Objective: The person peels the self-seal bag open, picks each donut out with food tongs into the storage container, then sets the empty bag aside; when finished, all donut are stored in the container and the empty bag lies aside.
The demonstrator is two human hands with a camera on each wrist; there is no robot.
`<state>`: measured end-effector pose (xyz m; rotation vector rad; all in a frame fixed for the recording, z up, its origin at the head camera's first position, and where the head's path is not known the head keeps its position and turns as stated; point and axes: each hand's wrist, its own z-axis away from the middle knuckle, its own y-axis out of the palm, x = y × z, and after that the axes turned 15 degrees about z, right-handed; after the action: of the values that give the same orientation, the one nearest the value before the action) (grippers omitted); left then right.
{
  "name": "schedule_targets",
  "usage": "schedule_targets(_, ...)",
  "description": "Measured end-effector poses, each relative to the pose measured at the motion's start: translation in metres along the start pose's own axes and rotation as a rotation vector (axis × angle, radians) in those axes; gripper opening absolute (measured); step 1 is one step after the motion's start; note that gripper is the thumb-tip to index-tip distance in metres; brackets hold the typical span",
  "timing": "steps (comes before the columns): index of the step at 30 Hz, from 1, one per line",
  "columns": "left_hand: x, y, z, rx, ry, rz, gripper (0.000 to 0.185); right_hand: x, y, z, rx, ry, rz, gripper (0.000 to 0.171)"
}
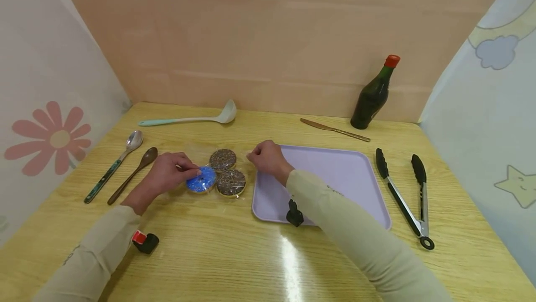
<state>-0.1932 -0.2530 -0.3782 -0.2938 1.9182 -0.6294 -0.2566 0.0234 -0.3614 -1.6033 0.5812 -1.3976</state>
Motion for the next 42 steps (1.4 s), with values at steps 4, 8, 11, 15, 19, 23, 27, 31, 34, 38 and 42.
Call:
schedule_targets(4, -0.002, -0.001, -0.001, 0.008, -0.011, 0.002, 0.003, -0.003, -0.002, 0.002, -0.053, 0.01, -0.009, 0.024)
schedule_targets(8, -0.001, -0.002, -0.001, 0.014, -0.021, -0.004, 0.004, -0.011, -0.004, 0.004, -0.114, 0.04, -0.016, 0.021)
schedule_targets(11, 0.001, -0.003, 0.001, 0.011, -0.021, -0.005, 0.004, -0.016, -0.005, 0.005, -0.126, 0.047, -0.006, 0.021)
schedule_targets(15, 0.002, -0.002, 0.002, 0.0, -0.023, -0.002, 0.004, -0.021, -0.009, 0.008, -0.135, 0.043, 0.003, 0.018)
schedule_targets(19, 0.002, -0.001, 0.003, -0.011, -0.026, 0.0, 0.004, -0.021, -0.015, 0.014, -0.16, -0.041, 0.018, 0.016)
schedule_targets(23, 0.003, -0.001, 0.004, -0.016, -0.018, -0.009, 0.003, -0.019, -0.016, 0.024, -0.101, -0.225, 0.051, 0.014)
schedule_targets(27, 0.004, -0.001, 0.005, -0.03, -0.001, -0.004, 0.007, -0.02, -0.011, 0.032, -0.037, -0.363, 0.124, 0.014)
schedule_targets(31, 0.001, 0.001, 0.003, -0.036, 0.04, -0.003, 0.013, -0.023, -0.008, 0.036, -0.013, -0.396, 0.197, 0.014)
schedule_targets(34, -0.002, 0.003, 0.0, -0.017, 0.058, -0.015, 0.013, -0.024, -0.008, 0.037, -0.007, -0.404, 0.219, 0.013)
schedule_targets(38, -0.003, 0.004, -0.004, 0.019, 0.049, -0.023, 0.012, -0.025, -0.008, 0.038, 0.01, -0.402, 0.203, 0.012)
schedule_targets(42, -0.002, 0.005, -0.005, 0.023, 0.042, -0.027, 0.009, -0.026, -0.008, 0.038, 0.023, -0.392, 0.202, 0.011)
